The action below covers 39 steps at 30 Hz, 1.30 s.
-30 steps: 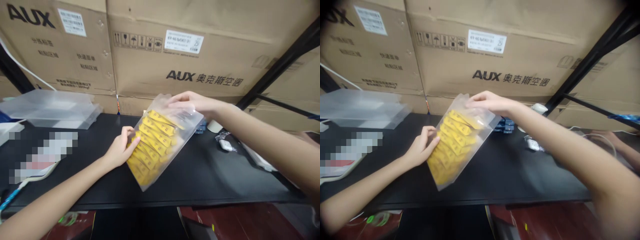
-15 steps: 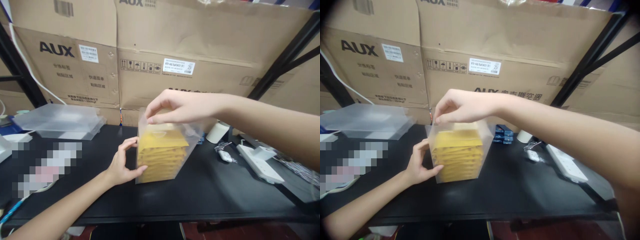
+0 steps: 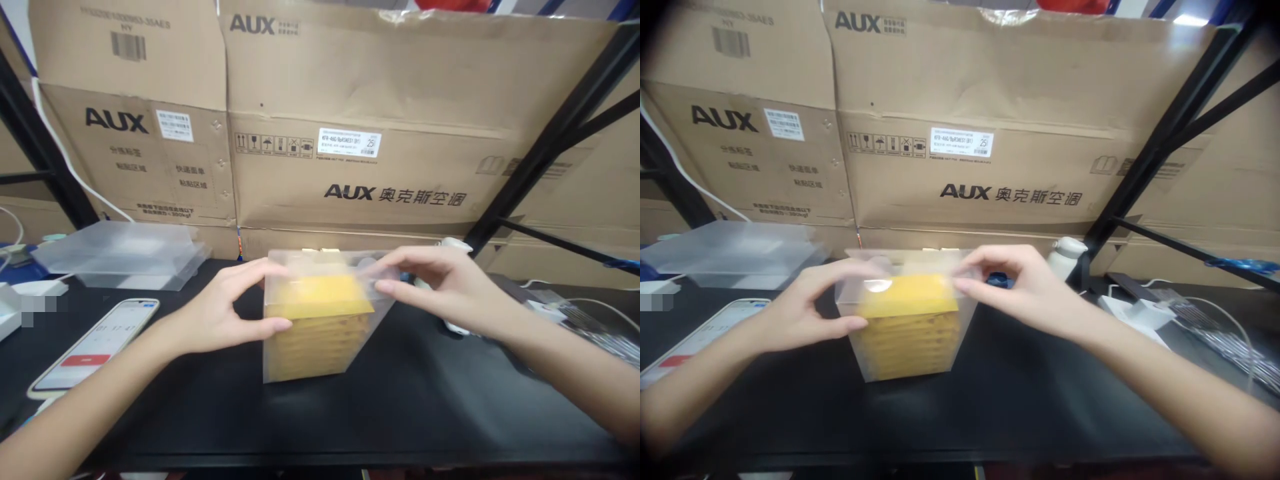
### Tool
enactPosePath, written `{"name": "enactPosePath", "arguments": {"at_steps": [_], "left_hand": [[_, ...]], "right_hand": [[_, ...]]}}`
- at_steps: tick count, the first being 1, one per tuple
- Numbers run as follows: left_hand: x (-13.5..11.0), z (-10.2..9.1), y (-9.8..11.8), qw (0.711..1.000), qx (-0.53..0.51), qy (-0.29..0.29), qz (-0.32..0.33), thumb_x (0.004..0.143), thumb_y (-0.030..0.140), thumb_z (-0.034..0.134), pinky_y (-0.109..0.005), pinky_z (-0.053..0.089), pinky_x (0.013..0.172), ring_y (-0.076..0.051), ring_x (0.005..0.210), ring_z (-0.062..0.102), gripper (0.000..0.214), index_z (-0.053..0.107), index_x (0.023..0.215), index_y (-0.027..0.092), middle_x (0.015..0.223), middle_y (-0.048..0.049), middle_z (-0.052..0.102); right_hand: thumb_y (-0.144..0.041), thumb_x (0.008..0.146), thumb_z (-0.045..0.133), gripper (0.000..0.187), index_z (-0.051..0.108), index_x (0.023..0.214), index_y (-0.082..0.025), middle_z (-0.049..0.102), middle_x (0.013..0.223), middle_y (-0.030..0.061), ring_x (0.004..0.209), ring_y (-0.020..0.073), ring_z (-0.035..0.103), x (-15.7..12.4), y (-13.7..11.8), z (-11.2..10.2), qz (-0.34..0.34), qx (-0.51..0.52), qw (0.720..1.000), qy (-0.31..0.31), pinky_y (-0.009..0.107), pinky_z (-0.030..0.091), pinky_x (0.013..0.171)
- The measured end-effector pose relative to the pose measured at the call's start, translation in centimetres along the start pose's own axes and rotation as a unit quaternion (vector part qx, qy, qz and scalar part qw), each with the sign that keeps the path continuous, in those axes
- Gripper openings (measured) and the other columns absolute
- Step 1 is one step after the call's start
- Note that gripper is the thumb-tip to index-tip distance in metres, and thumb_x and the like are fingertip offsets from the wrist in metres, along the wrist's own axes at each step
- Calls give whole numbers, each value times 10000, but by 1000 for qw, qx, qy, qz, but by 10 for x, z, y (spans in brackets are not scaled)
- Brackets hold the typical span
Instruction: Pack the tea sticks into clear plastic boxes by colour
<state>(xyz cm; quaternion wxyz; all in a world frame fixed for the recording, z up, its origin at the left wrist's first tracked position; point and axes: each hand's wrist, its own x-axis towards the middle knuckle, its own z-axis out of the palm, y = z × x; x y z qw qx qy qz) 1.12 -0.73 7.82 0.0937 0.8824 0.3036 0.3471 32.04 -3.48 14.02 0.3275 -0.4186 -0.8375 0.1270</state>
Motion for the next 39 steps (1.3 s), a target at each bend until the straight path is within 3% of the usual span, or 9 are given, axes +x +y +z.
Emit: {"name": "enactPosePath", "arguments": {"at_steps": [4, 8, 11, 14, 19, 22, 26, 32, 39], "left_hand": [[21, -17, 14, 995, 21, -75, -60, 741, 573, 704, -346, 532, 858, -273, 999, 660, 478, 667, 1115, 278, 1110, -29, 707], [38, -25, 22, 992, 59, -103, -41, 730, 607, 701, -335, 528, 825, -264, 961, 661, 511, 654, 1109, 267, 1094, -37, 701], [47, -35, 26, 991, 73, -114, -16, 733, 585, 715, -315, 531, 806, -259, 984, 659, 540, 636, 1176, 286, 1134, -38, 693], [51, -42, 31, 990, 51, -133, -4, 740, 531, 740, -283, 536, 777, -239, 969, 672, 532, 633, 1199, 286, 1119, -31, 706], [50, -36, 44, 993, -6, -115, 10, 769, 463, 752, -273, 532, 859, -219, 1026, 674, 593, 523, 1284, 280, 1177, -31, 695], [43, -31, 48, 994, 5, -113, 7, 750, 457, 772, -280, 540, 869, -227, 1069, 665, 727, 416, 1368, 311, 1235, -32, 668], [34, -28, 49, 997, 36, -74, 5, 699, 466, 805, -334, 540, 921, -253, 1071, 666, 779, 435, 1371, 330, 1254, -29, 657], [34, -22, 57, 999, 30, -40, 19, 715, 412, 802, -340, 545, 942, -237, 1035, 680, 704, 502, 1349, 349, 1181, 0, 689], [32, -19, 56, 999, 47, -19, 9, 713, 428, 801, -344, 557, 929, -252, 1042, 681, 732, 502, 1376, 348, 1195, -9, 689]], "right_hand": [[-474, 831, 684, 269, 726, 813, -209, 737, 815, 55, 766, 203, 673, 7, 6, 3, 24, 50, 998, 29, 320, 555, 696], [-463, 829, 688, 262, 712, 785, -206, 732, 786, 45, 729, 191, 673, 20, 13, -1, 12, 43, 998, 47, 301, 547, 663], [-427, 854, 662, 238, 689, 785, -201, 721, 768, 40, 700, 180, 668, 26, 18, 2, -20, 9, 998, 51, 297, 545, 648], [-306, 886, 630, 124, 680, 905, -195, 729, 874, 53, 798, 195, 678, 25, 16, 12, -93, -80, 987, 106, 336, 553, 739], [-177, 888, 630, 158, 651, 1044, -189, 735, 974, 56, 920, 201, 675, 17, -5, 35, -224, -120, 958, 129, 362, 547, 824], [-231, 835, 729, 204, 661, 1025, -203, 749, 964, 43, 887, 183, 698, 16, -12, 41, -248, -60, 960, 117, 329, 564, 810], [-225, 789, 779, 247, 676, 1013, -217, 760, 929, 47, 839, 188, 718, 17, -8, 42, -280, -39, 948, 146, 335, 581, 782], [-210, 793, 767, 204, 694, 983, -230, 749, 914, 42, 831, 189, 713, 14, -4, 43, -264, -33, 951, 159, 320, 596, 737], [-283, 749, 807, 215, 678, 914, -238, 690, 878, 38, 837, 205, 670, 9, -6, 44, -209, -115, 946, 220, 353, 567, 734]]}}
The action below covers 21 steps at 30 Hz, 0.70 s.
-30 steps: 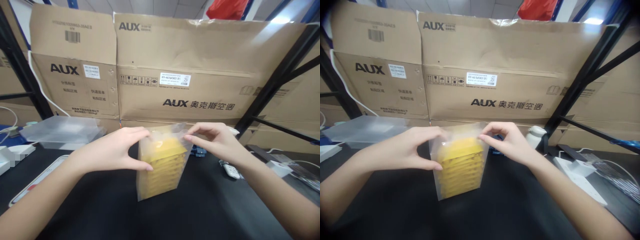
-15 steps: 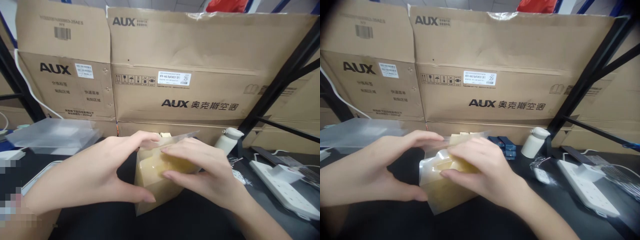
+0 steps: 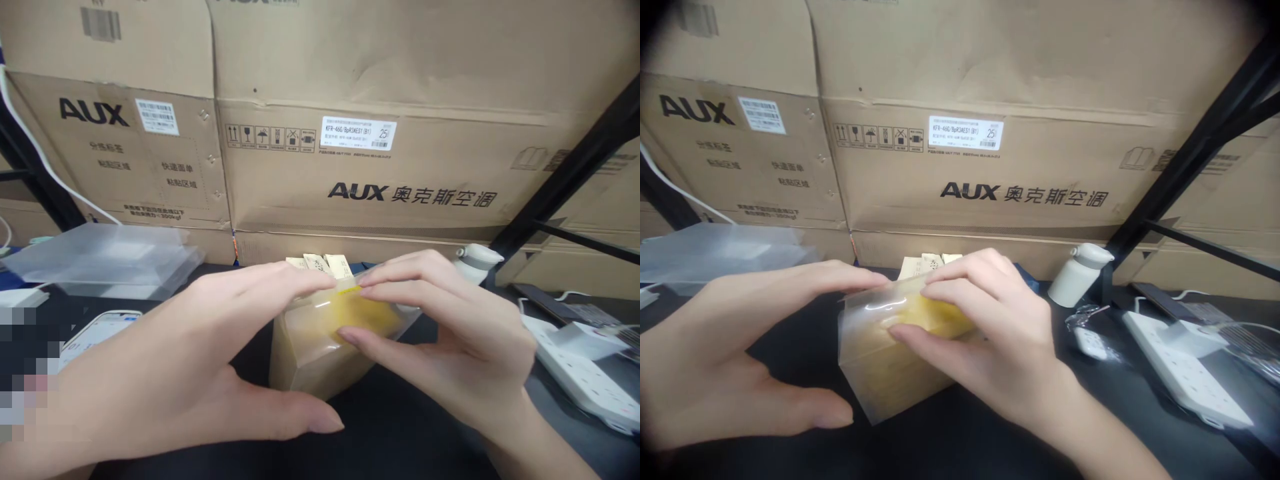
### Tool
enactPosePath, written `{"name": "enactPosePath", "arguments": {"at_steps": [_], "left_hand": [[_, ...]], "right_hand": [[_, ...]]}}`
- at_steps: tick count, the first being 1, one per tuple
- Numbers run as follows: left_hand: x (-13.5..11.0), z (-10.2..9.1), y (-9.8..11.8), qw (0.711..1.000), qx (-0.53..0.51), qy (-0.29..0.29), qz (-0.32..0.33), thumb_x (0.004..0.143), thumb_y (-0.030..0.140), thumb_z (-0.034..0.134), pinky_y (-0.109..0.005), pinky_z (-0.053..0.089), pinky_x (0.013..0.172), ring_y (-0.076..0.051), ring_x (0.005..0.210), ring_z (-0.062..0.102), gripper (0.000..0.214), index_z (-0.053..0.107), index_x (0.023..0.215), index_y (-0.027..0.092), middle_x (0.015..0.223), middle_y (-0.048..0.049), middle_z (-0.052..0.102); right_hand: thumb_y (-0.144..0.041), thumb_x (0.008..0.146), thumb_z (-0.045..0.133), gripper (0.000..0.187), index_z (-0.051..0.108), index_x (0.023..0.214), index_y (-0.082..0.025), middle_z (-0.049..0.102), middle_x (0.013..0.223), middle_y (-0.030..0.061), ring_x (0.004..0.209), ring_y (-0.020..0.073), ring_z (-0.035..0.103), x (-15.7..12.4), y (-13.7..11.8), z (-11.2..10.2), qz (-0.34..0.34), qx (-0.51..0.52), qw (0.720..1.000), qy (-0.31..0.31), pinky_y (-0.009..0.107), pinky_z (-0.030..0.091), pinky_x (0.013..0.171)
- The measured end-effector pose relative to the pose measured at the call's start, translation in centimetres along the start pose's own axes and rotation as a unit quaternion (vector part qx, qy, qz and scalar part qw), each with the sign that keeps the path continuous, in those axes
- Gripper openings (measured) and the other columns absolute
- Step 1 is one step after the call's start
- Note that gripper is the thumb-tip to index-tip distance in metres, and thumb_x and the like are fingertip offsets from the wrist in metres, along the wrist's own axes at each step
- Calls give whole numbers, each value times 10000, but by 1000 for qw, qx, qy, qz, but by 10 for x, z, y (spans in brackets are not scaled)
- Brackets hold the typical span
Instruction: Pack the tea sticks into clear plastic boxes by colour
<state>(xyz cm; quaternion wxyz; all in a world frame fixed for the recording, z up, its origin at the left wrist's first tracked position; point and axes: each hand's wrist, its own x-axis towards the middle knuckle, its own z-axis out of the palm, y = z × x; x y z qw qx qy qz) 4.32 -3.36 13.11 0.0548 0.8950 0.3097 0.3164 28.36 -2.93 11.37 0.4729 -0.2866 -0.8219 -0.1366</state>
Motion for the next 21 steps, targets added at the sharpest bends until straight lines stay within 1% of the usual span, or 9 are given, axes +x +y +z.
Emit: {"name": "enactPosePath", "arguments": {"at_steps": [2, 4, 6, 8, 10, 12, 16, 18, 21], "left_hand": [[0, -1, 1, 1000, -9, 4, -5, 723, 411, 797, -334, 565, 914, -242, 1015, 692, 705, 512, 1365, 355, 1170, 3, 700], [1, -3, 4, 1000, -26, 2, -9, 722, 396, 800, -315, 576, 887, -227, 979, 703, 655, 547, 1325, 357, 1134, 18, 712], [2, -4, 6, 999, -42, -3, -14, 723, 386, 798, -299, 585, 860, -218, 961, 708, 589, 584, 1270, 351, 1114, 26, 717], [4, -4, 7, 998, -50, -3, -23, 738, 377, 785, -294, 592, 841, -216, 961, 708, 519, 609, 1224, 339, 1108, 24, 719], [5, -3, 7, 998, -56, 8, -35, 754, 370, 769, -294, 594, 837, -215, 962, 708, 455, 629, 1185, 327, 1093, 22, 722], [6, 1, 7, 997, -61, 26, -45, 774, 362, 749, -292, 593, 841, -206, 944, 710, 392, 641, 1149, 321, 1064, 27, 725], [7, 11, 5, 995, -64, 71, -39, 801, 335, 719, -279, 596, 824, -185, 886, 715, 311, 645, 1102, 313, 1008, 36, 726], [7, 15, 4, 993, -67, 85, -40, 792, 313, 722, -274, 599, 816, -178, 867, 715, 302, 642, 1083, 296, 991, 31, 726], [9, 17, 3, 991, -78, 100, -54, 793, 294, 714, -270, 607, 809, -171, 852, 718, 255, 631, 1032, 263, 967, 23, 727]], "right_hand": [[-317, 704, 842, 281, 662, 903, -235, 660, 951, 52, 897, 211, 648, -1, 1, 0, 5, -32, 999, 33, 368, 553, 781], [-343, 664, 869, 337, 639, 880, -226, 632, 1079, 74, 1002, 225, 624, -2, 3, -1, 12, -38, 998, 57, 387, 535, 863], [-344, 659, 873, 338, 613, 837, -221, 615, 1192, 85, 1081, 241, 610, -1, 5, -1, 20, -9, 999, 49, 404, 522, 919], [-321, 681, 858, 301, 601, 804, -226, 622, 1242, 78, 1097, 248, 624, 0, 9, -1, 25, 36, 999, 18, 410, 535, 920], [-285, 701, 844, 258, 620, 819, -236, 663, 1204, 65, 1061, 248, 656, 1, 12, -1, 19, 79, 997, -2, 405, 563, 882], [-240, 719, 826, 243, 655, 891, -246, 708, 1130, 55, 1014, 243, 686, 1, 15, 0, 10, 114, 993, -15, 394, 586, 847], [-151, 765, 769, 296, 698, 1035, -249, 753, 1028, 42, 954, 226, 716, 2, 17, 2, 1, 148, 988, -33, 368, 604, 823], [-137, 788, 745, 267, 716, 1029, -247, 764, 982, 35, 910, 212, 725, 3, 16, 4, -2, 161, 986, -34, 354, 609, 802], [-141, 804, 731, 219, 735, 994, -249, 770, 938, 28, 863, 203, 731, 3, 13, 6, 16, 173, 984, -33, 345, 616, 767]]}}
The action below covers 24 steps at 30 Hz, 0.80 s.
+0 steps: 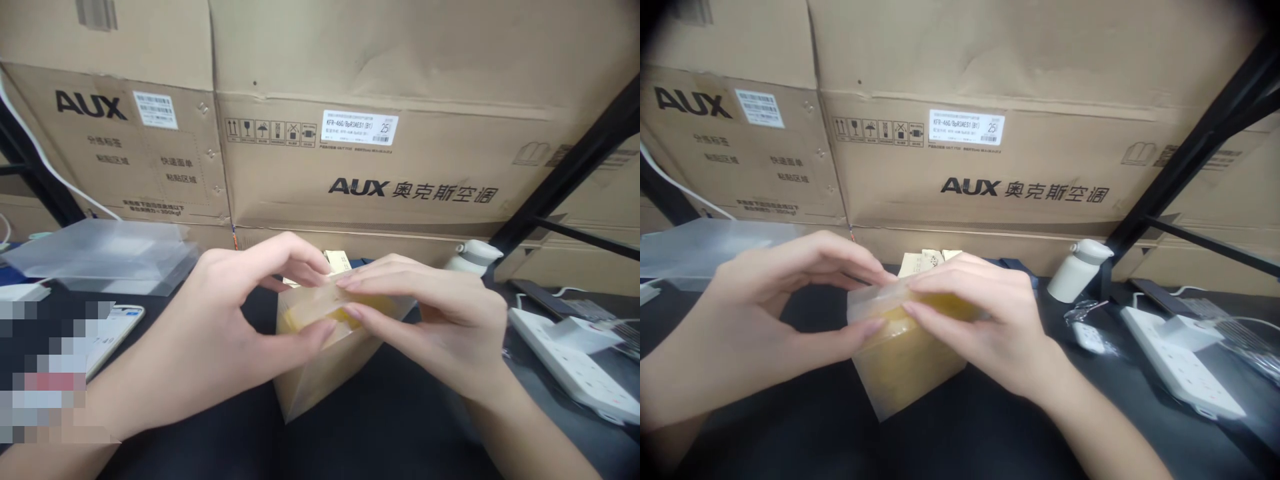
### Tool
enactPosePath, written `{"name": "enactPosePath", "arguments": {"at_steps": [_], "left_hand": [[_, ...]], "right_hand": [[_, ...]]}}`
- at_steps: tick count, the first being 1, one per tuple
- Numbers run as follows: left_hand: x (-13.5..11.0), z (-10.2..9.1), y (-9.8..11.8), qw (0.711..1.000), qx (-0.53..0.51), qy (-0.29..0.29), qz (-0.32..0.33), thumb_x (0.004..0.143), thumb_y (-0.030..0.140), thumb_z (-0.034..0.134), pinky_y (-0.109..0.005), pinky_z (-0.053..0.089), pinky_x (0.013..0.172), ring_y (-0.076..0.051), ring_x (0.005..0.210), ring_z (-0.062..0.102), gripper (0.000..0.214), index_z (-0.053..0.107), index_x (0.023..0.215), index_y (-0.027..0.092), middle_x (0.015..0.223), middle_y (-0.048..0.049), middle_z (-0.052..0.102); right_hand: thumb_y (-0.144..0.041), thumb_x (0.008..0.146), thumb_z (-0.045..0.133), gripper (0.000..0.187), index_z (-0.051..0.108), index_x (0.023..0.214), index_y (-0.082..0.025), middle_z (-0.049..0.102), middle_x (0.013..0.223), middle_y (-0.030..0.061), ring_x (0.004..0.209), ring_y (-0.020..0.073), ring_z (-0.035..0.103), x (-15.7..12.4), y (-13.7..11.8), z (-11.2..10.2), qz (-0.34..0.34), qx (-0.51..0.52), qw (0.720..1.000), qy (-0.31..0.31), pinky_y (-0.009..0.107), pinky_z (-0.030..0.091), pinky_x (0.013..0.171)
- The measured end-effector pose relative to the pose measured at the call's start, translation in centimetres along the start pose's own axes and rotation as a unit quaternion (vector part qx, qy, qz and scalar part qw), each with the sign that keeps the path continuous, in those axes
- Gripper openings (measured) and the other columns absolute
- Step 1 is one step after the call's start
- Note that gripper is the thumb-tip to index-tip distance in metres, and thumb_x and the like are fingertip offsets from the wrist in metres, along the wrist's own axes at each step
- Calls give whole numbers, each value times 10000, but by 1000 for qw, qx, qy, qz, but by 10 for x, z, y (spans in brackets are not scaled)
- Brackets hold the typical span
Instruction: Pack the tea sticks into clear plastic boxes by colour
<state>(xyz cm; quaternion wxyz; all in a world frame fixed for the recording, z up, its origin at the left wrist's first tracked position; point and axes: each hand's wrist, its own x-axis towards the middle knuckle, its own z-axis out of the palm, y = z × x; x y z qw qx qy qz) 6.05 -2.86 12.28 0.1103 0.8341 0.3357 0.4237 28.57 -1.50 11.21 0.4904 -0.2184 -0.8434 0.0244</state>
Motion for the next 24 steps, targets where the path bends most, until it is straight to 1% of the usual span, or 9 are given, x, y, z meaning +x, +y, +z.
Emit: {"name": "enactPosePath", "arguments": {"at_steps": [4, 6, 8, 12, 18, 21, 24], "left_hand": [[3, 1, 0, 1000, -15, -3, -5, 796, 285, 697, -268, 618, 803, -163, 842, 720, 232, 599, 1004, 257, 947, 28, 725], [3, 2, 1, 1000, -14, 1, -2, 792, 274, 693, -259, 623, 793, -153, 827, 718, 232, 589, 1000, 267, 934, 39, 721], [3, 4, 3, 1000, -5, 6, 5, 792, 249, 682, -254, 625, 788, -148, 815, 718, 223, 586, 993, 268, 919, 44, 718], [3, 4, 6, 1000, 18, 5, 7, 786, 198, 658, -260, 622, 805, -156, 821, 724, 208, 591, 977, 249, 896, 44, 716], [3, 1, 5, 1000, 21, -2, 2, 787, 240, 665, -271, 621, 811, -164, 822, 724, 189, 596, 963, 242, 884, 40, 714], [4, 1, 4, 1000, 20, 2, 1, 794, 232, 656, -267, 618, 807, -160, 812, 722, 174, 595, 956, 241, 877, 41, 713], [3, 1, 3, 1000, 13, 3, 0, 787, 237, 674, -262, 615, 793, -161, 804, 722, 195, 587, 960, 255, 894, 47, 719]], "right_hand": [[-116, 796, 726, 219, 743, 960, -260, 769, 949, 22, 874, 211, 734, 0, -4, 3, 19, -17, 1000, 19, 359, 621, 777], [-101, 810, 698, 216, 747, 939, -267, 771, 916, 13, 855, 209, 734, 0, -6, 3, 22, -24, 999, 28, 366, 622, 770], [-99, 821, 680, 210, 752, 916, -271, 772, 893, 8, 841, 205, 733, 2, -7, 3, 33, -13, 999, 21, 368, 621, 763], [-99, 821, 682, 206, 758, 907, -270, 771, 941, 13, 876, 202, 728, 4, -8, 1, 56, 27, 998, -3, 364, 614, 784], [-159, 803, 734, 152, 757, 916, -258, 761, 989, 27, 916, 206, 720, 3, -9, -3, 66, 52, 996, -33, 359, 607, 803], [-147, 817, 716, 130, 754, 884, -252, 761, 955, 26, 897, 202, 720, 3, -9, -2, 64, 45, 996, -32, 354, 608, 789], [-124, 818, 699, 149, 745, 876, -253, 760, 920, 21, 880, 203, 721, 3, -9, 2, 62, 35, 997, -20, 357, 611, 783]]}}
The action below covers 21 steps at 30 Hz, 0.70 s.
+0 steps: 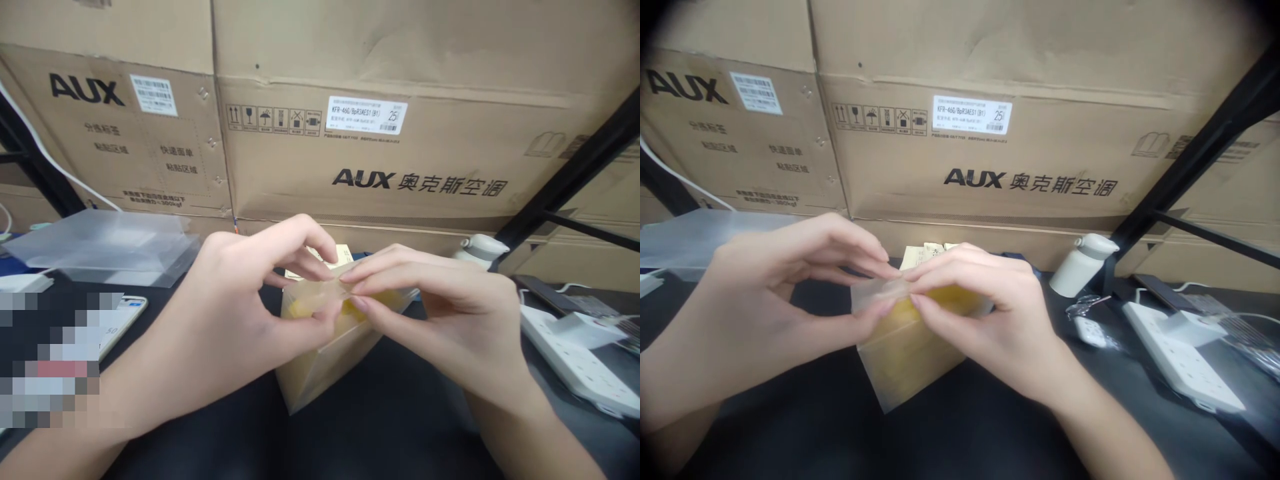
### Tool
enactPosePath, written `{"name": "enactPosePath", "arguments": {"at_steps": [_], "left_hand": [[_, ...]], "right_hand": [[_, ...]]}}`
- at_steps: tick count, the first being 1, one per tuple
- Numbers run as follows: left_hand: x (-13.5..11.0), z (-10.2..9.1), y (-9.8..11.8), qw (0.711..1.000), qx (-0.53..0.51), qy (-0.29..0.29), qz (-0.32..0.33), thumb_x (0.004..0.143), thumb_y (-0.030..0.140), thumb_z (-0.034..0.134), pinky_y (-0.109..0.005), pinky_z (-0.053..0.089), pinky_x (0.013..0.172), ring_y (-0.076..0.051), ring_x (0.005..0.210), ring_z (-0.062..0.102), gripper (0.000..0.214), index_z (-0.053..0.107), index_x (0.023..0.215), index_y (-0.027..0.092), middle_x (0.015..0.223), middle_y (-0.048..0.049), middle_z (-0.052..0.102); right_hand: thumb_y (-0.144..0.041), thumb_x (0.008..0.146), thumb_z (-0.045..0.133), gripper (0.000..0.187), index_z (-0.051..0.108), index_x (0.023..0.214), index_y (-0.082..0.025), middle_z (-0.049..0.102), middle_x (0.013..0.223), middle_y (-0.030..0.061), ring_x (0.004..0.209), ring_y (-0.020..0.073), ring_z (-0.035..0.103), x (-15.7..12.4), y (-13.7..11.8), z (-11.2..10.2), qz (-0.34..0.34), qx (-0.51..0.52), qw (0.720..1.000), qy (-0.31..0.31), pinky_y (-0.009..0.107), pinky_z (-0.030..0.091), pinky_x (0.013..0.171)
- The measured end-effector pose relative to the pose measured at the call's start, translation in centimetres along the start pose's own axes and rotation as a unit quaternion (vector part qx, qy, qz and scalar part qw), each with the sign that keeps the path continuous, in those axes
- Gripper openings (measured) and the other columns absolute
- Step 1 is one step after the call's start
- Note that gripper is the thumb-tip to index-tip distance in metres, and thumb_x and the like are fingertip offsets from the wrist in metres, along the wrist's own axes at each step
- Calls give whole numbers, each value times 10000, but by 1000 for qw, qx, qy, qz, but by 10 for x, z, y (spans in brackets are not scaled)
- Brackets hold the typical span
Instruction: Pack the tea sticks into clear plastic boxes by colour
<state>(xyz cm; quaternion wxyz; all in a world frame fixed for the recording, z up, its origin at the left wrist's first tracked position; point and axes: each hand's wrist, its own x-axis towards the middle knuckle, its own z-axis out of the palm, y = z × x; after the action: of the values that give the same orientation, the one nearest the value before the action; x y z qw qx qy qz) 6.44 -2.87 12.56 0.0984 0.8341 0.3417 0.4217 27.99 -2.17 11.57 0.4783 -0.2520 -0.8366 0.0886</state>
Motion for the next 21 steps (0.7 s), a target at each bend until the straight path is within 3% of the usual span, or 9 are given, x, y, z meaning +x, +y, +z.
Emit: {"name": "enactPosePath", "arguments": {"at_steps": [9, 16, 19, 21], "left_hand": [[3, 1, -1, 999, 15, 20, -20, 786, 298, 658, -264, 608, 716, -199, 809, 731, 135, 578, 883, 248, 827, 44, 703], [2, -1, -4, 1000, 15, 10, -17, 790, 290, 678, -262, 595, 762, -193, 855, 724, 164, 580, 917, 258, 854, 52, 710], [2, -4, -5, 1000, 15, -12, 0, 785, 312, 716, -267, 589, 810, -179, 863, 715, 247, 589, 994, 277, 922, 55, 722], [2, -6, -5, 998, 16, -57, 19, 782, 353, 735, -275, 582, 839, -181, 910, 704, 348, 585, 1092, 299, 1013, 46, 724]], "right_hand": [[-135, 839, 673, 143, 739, 862, -259, 753, 957, 26, 852, 194, 728, -1, 3, 1, -44, -55, 997, 11, 334, 620, 751], [-151, 876, 635, 148, 742, 922, -242, 693, 1181, 64, 1030, 209, 693, 0, 3, -9, -56, -78, 994, -55, 333, 609, 831], [-149, 883, 615, 175, 739, 962, -244, 655, 1255, 70, 1063, 211, 678, -1, 3, -12, -63, -78, 992, -76, 343, 606, 844], [-157, 884, 611, 183, 735, 976, -256, 653, 1257, 62, 1065, 213, 677, -1, 2, -14, -64, -79, 991, -85, 347, 605, 840]]}}
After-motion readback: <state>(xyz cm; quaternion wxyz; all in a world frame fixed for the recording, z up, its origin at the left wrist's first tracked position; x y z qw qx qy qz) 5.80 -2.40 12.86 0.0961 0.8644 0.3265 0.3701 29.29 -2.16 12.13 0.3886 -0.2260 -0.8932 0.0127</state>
